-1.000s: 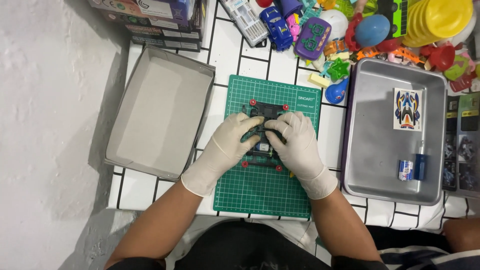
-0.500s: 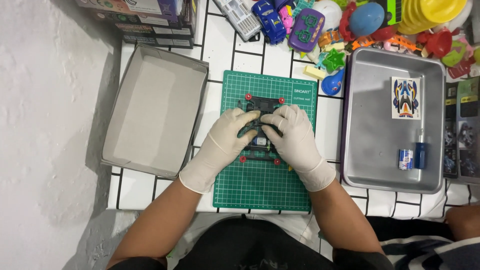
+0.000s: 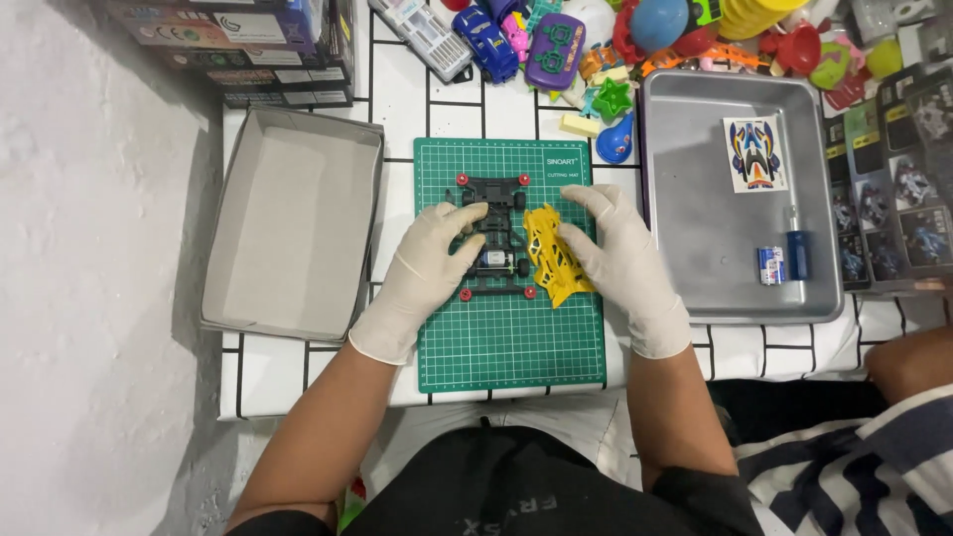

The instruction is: Assembling a small plastic toy car model on a cutting mat, including installing the motor and body components.

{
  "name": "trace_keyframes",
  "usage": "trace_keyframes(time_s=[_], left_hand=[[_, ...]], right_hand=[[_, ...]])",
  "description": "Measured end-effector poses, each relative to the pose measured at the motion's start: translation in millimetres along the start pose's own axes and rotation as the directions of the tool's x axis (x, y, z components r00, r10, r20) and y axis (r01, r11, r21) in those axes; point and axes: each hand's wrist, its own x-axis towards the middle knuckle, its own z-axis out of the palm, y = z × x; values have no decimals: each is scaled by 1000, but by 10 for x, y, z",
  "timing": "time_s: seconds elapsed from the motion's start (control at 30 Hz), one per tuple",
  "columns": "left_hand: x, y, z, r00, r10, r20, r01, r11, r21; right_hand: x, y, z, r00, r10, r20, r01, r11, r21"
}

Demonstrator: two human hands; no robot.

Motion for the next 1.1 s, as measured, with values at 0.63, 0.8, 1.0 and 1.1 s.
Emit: trace_keyframes(time_s=[0.63, 0.8, 1.0, 1.1], left_hand=[[-31, 184, 64, 992, -78, -98, 73, 996, -56], [-49, 197, 100, 988, -109, -112, 112, 994, 17], [-56, 199, 168, 980, -142, -141, 150, 987, 53], [-34, 185, 206, 978, -139, -154, 153, 984, 87]], right_hand=[[-775, -314, -163, 958, 256, 129, -259, 966, 2], [-811, -279, -137, 969, 246, 5, -245, 961, 127], [-768, -331, 88, 983, 184, 5, -182, 979, -93], [-768, -301, 172, 980, 198, -5, -196, 967, -163]])
